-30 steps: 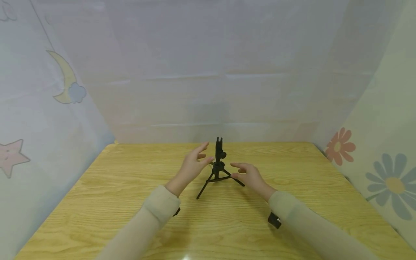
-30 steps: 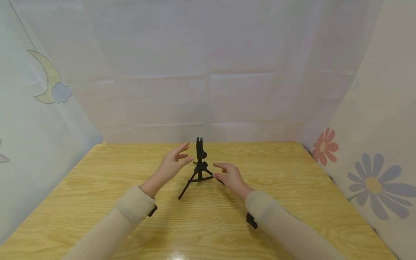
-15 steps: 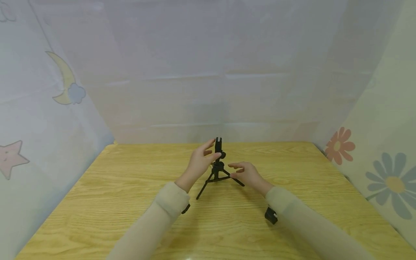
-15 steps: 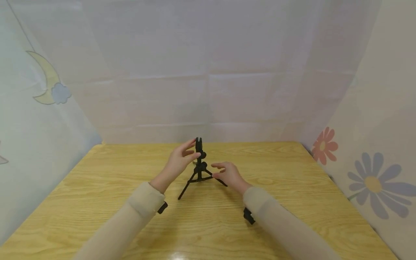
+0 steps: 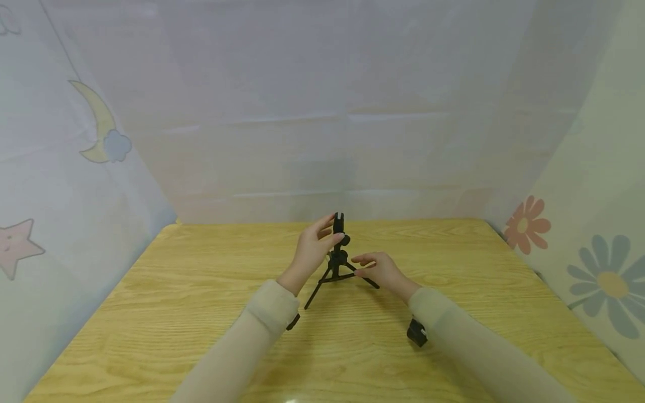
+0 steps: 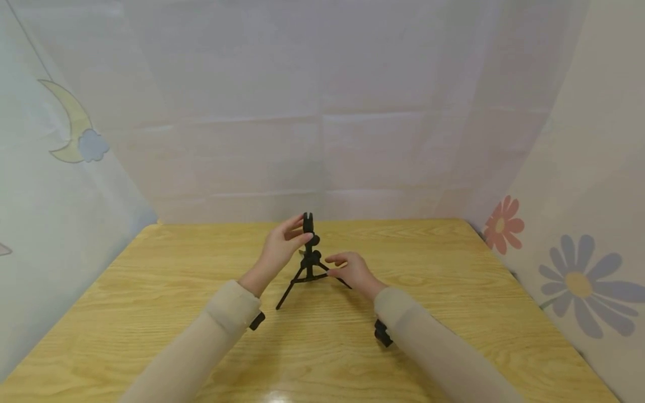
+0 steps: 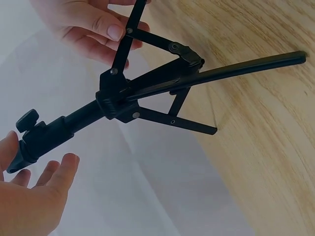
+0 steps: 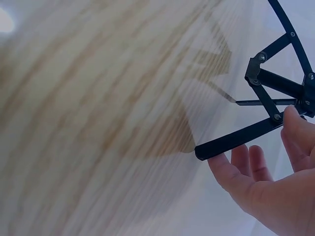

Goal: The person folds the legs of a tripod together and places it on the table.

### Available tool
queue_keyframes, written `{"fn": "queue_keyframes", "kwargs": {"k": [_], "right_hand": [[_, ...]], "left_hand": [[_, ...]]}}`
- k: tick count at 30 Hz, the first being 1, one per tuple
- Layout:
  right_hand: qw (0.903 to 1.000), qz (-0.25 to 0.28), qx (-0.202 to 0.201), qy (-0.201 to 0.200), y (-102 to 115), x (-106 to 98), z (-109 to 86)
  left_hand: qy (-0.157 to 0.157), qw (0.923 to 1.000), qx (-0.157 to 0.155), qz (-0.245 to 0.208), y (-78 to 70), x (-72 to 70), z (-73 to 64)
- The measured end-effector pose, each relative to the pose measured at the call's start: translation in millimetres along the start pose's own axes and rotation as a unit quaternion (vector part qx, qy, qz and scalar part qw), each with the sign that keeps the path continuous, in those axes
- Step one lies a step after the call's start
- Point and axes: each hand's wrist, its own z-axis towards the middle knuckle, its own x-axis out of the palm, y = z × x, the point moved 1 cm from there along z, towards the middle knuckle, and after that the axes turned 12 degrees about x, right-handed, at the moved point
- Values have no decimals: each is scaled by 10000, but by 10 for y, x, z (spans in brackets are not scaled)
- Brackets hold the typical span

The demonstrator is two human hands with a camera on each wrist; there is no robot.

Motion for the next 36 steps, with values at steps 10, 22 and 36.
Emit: {"fn": "queue_keyframes", "kwargs": {"k": [10, 22, 36], "right_hand": [[9999, -112, 11, 72, 61, 36, 18], [9997, -183, 112, 69, 107, 44, 36], [9982, -597, 8, 69, 165, 69, 48]], "left_hand": [[-122, 9999, 36, -104, 22, 27, 79], [-203, 9997, 20, 101, 13, 40, 157], [-195, 9998, -96, 34, 16, 38, 173]]}}
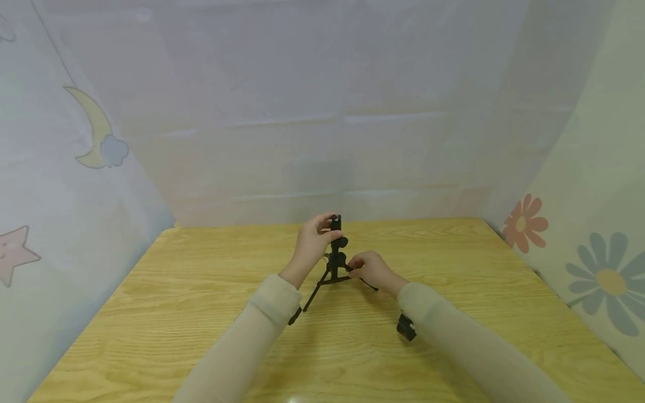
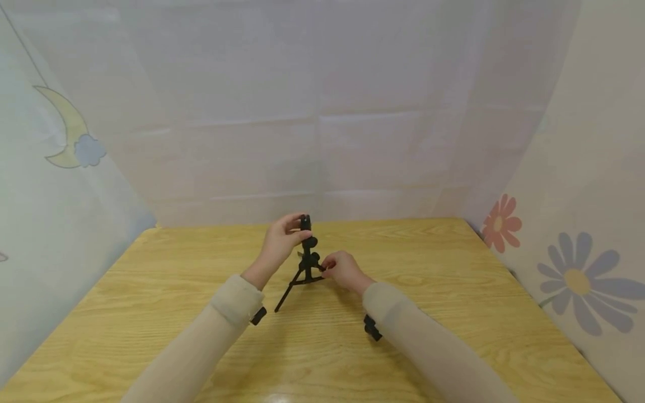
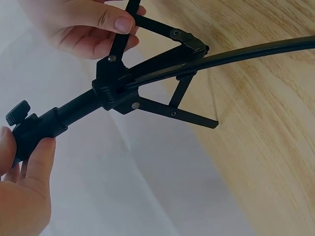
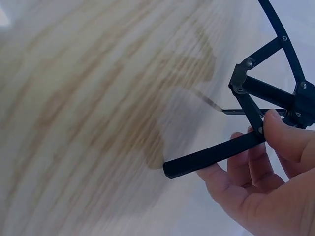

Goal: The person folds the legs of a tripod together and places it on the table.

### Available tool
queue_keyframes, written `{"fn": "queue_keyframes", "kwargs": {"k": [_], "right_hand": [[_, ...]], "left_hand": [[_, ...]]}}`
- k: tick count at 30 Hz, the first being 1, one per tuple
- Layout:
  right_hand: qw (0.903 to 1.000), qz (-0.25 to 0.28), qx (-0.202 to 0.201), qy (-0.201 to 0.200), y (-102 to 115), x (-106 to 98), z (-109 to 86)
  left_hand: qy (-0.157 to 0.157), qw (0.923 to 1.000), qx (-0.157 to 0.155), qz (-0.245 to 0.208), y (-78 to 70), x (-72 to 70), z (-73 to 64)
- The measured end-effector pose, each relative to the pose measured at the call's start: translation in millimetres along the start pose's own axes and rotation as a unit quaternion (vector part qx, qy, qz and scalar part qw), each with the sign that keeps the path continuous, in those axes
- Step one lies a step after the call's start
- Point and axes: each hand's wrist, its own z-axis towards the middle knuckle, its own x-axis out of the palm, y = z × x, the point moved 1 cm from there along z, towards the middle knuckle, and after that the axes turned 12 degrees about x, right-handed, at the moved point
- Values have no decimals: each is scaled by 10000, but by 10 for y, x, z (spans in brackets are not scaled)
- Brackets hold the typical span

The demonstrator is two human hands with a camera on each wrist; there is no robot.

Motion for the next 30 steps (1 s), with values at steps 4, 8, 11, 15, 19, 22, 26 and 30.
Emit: {"fn": "queue_keyframes", "kwargs": {"k": [4, 8, 11, 15, 19, 22, 26, 30], "right_hand": [[10000, -7, -38, -77, 5, 11, -10], [9998, 139, -82, -93, 0, 25, -21], [9996, 251, -117, -114, -6, 33, -23], [9989, 440, -44, -147, -13, 50, -22], [9972, 734, 103, -140, -6, 66, -19], [9952, 947, 167, -191, 1, 75, -18], [9937, 1025, 164, -417, 33, 91, -46], [9931, 903, 266, -706, 112, 106, -99]], "left_hand": [[-13, 10000, 2, -67, -9, -17, 0], [-20, 9998, -15, -205, -13, -34, -2], [-29, 9994, -33, -352, -12, -46, -2], [-30, 9989, -54, -456, -16, -61, -6], [-25, 9990, -54, -445, -26, -69, -3], [-11, 9989, -58, -468, -34, -68, 3], [16, 9989, -64, -468, -56, -65, 8], [23, 9989, -37, -459, -70, -64, 10]]}}
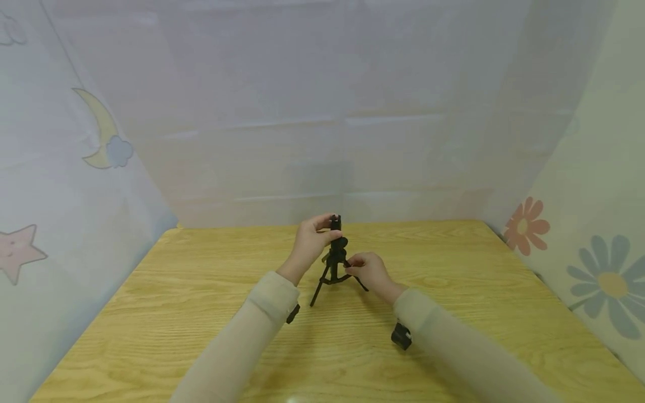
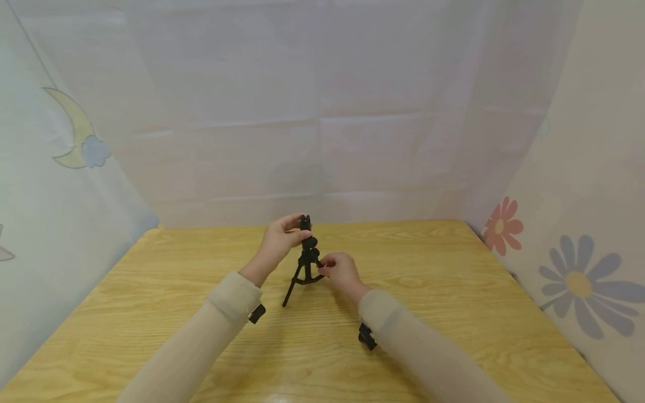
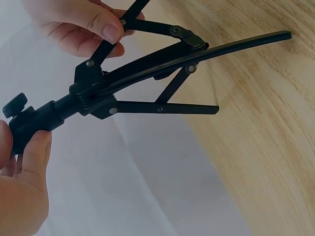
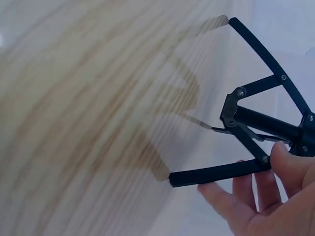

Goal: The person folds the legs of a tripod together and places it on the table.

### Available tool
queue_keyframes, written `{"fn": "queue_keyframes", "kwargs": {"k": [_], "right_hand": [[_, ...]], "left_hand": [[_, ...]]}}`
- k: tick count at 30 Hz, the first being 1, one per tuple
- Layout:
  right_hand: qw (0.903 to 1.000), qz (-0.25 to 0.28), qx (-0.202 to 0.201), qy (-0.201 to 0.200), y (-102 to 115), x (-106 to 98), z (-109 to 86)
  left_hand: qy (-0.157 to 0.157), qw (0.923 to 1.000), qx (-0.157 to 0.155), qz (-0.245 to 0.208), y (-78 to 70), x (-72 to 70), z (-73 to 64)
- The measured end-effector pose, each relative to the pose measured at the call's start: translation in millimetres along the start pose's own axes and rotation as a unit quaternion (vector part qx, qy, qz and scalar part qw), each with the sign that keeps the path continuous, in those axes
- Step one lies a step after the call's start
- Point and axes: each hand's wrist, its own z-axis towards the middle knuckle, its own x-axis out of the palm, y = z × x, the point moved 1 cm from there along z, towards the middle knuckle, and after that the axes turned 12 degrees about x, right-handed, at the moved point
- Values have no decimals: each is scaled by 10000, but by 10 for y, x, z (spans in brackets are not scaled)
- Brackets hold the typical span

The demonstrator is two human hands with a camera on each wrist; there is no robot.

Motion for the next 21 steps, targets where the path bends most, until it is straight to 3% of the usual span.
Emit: {"fn": "queue_keyframes", "kwargs": {"k": [6, 21], "right_hand": [[9998, 27, 93, -198, 47, 30, -38], [9991, 374, 214, -33, -6, 49, 7]], "left_hand": [[-5, 10000, -22, -1, 26, -14, -1], [102, 9999, 7, 24, 37, -40, -1]]}}
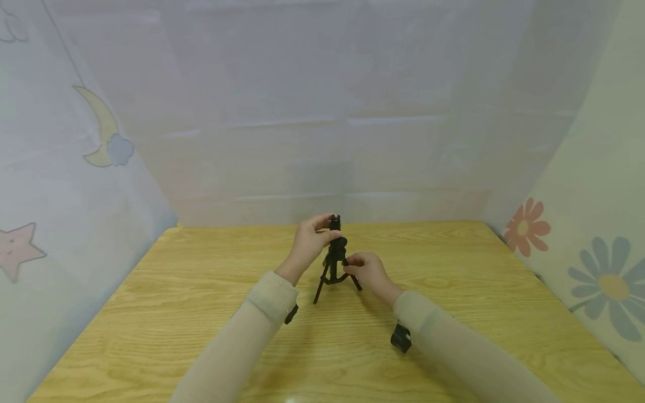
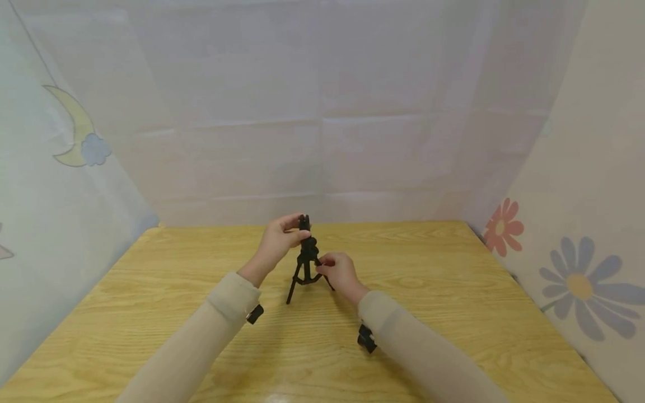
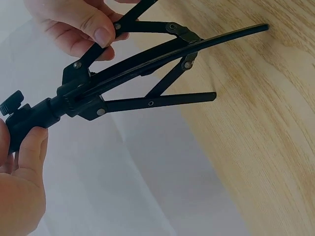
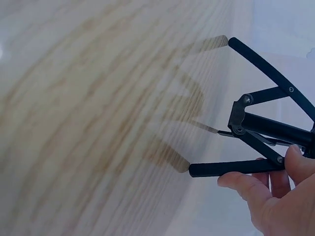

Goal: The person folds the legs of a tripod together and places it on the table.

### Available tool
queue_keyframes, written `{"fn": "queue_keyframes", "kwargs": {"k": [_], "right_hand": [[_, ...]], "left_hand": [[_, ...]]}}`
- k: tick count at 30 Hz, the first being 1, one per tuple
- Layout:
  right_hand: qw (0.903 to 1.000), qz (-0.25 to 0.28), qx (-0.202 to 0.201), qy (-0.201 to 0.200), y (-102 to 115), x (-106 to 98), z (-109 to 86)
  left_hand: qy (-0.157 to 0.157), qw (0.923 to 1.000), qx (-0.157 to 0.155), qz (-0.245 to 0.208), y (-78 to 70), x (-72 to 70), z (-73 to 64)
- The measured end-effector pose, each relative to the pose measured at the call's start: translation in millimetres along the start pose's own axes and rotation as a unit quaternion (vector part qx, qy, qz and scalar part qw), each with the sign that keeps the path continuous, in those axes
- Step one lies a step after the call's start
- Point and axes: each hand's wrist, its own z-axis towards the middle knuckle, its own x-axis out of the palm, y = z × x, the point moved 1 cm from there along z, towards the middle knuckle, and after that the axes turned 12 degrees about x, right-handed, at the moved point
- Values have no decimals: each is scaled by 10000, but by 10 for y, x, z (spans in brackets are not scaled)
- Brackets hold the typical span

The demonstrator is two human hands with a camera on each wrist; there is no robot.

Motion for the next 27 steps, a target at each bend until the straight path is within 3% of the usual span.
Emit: {"fn": "queue_keyframes", "kwargs": {"k": [13, 21, 27], "right_hand": [[9975, 619, 62, 339, -59, -39, 47], [9990, 430, -3, 119, 3, -29, -5], [9968, 790, 80, 130, -23, 9, 7]], "left_hand": [[99, 9997, -98, -207, -24, 27, 8], [153, 9990, -122, -399, -9, 16, 21], [127, 9970, -206, -740, 8, 16, 9]]}}
